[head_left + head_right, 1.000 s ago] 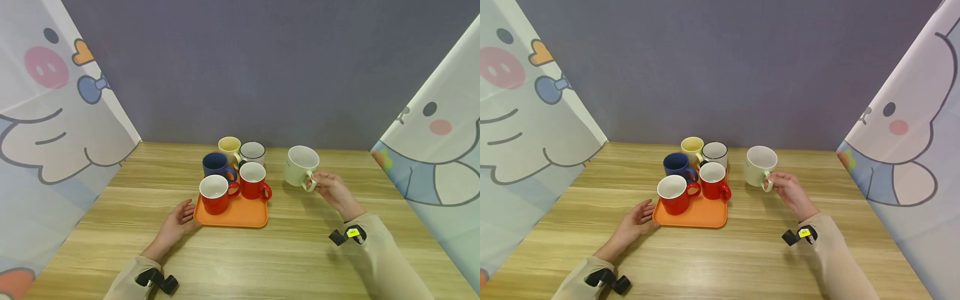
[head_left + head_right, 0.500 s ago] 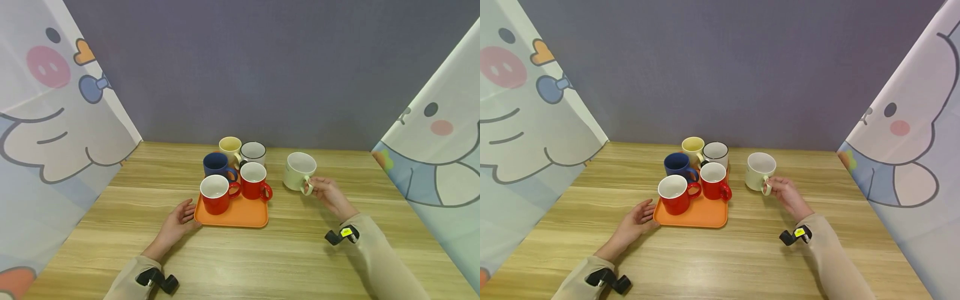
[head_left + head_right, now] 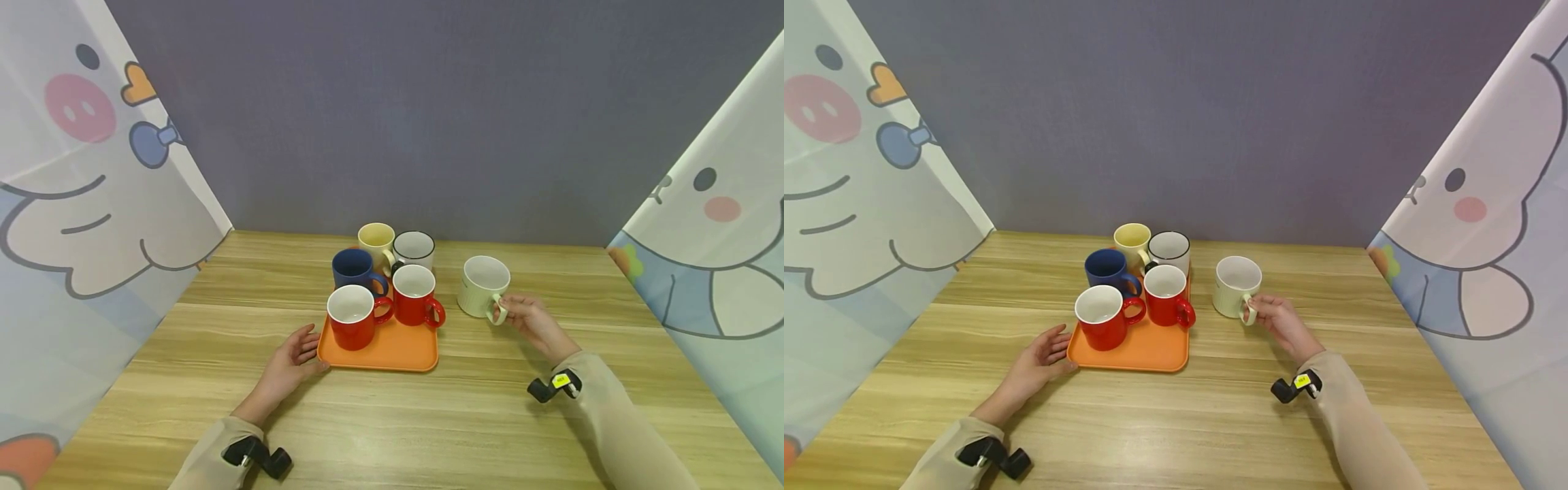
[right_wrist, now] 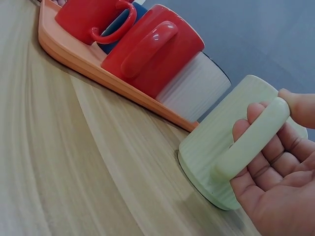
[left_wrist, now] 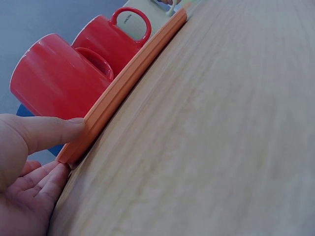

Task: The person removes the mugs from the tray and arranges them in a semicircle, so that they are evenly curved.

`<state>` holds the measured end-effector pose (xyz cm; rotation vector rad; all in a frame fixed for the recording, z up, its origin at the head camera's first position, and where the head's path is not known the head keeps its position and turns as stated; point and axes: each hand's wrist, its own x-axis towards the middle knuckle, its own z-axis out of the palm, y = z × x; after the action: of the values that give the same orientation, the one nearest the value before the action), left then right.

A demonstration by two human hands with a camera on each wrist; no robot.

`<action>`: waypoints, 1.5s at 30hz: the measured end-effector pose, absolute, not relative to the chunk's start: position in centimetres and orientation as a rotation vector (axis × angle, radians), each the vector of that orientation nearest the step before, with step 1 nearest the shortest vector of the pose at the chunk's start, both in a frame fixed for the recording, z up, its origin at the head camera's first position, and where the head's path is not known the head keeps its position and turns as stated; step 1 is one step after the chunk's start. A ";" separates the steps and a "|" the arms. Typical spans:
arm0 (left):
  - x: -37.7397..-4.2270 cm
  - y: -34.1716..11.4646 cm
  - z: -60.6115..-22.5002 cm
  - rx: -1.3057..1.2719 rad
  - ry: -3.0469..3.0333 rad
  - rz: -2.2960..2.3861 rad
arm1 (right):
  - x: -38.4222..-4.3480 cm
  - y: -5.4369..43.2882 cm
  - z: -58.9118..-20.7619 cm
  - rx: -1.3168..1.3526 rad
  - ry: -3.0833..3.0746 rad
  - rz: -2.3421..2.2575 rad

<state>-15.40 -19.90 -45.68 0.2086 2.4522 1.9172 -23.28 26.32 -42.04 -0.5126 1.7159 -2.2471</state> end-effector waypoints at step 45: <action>-15.3 -19.8 -45.6 0.200 2.442 1.919 | -22.4 26.8 -40.6 -0.244 1.889 -2.319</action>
<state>-15.34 -19.85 -45.59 0.1997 2.4418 1.9194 -22.38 26.83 -40.62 -0.2436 1.8887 -2.3186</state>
